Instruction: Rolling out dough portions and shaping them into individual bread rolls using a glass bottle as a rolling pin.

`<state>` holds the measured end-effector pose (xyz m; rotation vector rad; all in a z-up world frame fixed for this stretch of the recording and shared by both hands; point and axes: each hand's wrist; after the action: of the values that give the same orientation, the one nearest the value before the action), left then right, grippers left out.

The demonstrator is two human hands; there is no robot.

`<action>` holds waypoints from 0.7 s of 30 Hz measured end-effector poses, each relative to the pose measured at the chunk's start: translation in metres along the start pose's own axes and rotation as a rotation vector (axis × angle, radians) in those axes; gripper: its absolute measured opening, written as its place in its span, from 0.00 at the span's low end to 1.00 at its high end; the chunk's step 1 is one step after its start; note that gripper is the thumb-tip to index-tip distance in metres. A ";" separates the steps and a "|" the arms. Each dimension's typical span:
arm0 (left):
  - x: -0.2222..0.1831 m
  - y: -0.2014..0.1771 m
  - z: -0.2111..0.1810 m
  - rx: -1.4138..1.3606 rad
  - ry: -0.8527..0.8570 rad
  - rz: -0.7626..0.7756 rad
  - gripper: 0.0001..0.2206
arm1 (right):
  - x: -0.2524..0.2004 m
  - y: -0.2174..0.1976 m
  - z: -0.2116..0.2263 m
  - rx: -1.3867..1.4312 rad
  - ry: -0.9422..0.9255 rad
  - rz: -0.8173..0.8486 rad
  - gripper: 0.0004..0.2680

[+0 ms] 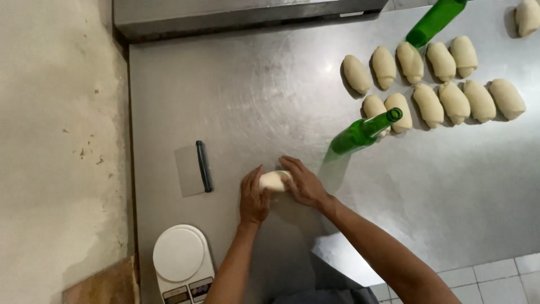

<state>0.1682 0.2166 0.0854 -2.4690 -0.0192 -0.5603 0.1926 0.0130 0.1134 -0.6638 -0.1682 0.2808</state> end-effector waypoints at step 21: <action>-0.087 0.053 -0.001 -0.789 -0.658 -0.354 0.28 | -0.068 0.005 0.059 0.483 0.329 0.385 0.22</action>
<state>0.0961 0.1822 0.0227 -3.3413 -0.6085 0.1958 0.1130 0.0299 0.1517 -0.2486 0.3404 0.5544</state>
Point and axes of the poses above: each hand's wrist, its own x-axis towards the middle knuckle, its own y-axis out of the palm, z = x × y, and after that the axes turned 3 degrees about y, right-handed
